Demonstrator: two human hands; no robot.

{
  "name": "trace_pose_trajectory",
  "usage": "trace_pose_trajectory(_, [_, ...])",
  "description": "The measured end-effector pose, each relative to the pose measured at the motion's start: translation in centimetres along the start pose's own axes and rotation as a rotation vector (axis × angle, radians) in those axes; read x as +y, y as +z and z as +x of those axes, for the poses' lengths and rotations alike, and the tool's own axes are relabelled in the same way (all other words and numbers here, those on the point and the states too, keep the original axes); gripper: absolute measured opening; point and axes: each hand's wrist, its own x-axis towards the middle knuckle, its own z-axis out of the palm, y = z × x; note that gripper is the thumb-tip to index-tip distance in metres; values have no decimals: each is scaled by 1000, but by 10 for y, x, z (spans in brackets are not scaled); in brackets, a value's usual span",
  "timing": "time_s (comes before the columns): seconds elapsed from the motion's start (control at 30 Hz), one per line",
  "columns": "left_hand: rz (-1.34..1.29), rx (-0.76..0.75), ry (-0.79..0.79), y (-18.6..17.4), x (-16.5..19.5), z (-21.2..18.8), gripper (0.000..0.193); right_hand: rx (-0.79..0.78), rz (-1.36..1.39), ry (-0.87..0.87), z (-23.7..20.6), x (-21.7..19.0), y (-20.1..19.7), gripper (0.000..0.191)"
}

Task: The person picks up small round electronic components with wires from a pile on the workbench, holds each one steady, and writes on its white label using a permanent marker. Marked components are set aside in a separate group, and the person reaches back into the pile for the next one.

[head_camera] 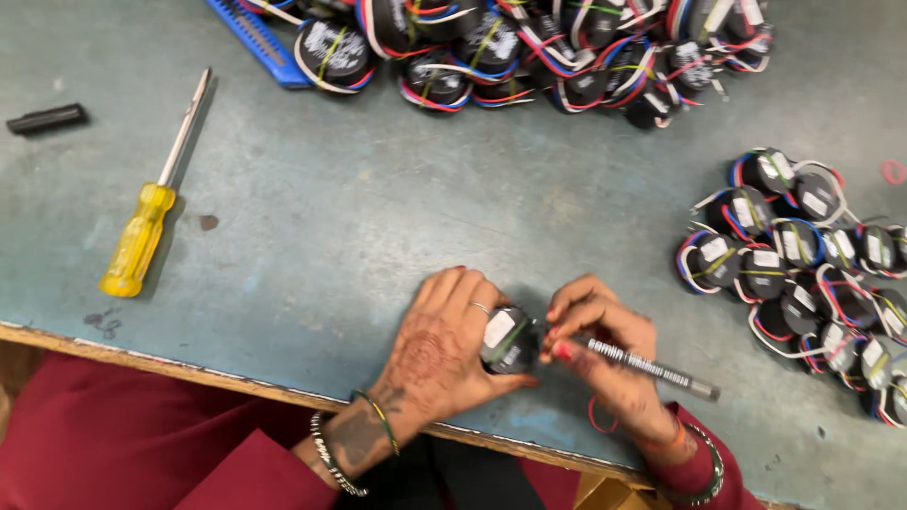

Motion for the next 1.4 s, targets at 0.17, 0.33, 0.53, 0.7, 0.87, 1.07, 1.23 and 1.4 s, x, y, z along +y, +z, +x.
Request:
trace_pose_trajectory(0.17, [-81, 67, 25, 2, 10, -11, 75, -57, 22, 74, -3, 3, 12, 10])
trace_pose_trajectory(0.33, [-139, 51, 59, -5, 10, -19, 75, -24, -45, 68, -6, 4, 10, 9])
trace_pose_trajectory(0.53, [-134, -26, 25, 0, 11, -19, 64, -41, -426, -170, -9, -1, 16, 14])
trace_pose_trajectory(0.7, [-113, -28, 37, 1, 11, -20, 62, -45, -487, -194, -9, -5, 25, 15])
trace_pose_trajectory(0.87, [-120, -33, 36, 2, 11, -20, 61, -40, -538, -184, -9, -5, 27, 16])
trace_pose_trajectory(1.07, [-116, -31, 37, 3, 10, -20, 61, -45, -552, -168, -9, -5, 27, 16])
trace_pose_trajectory(1.23, [-125, -21, 35, 2, 10, -20, 60, -63, -535, -178, -9, -6, 25, 17])
trace_pose_trajectory(1.4, [-135, -28, 30, 1, 11, -20, 61, -45, -551, -194, -8, -6, 27, 16])
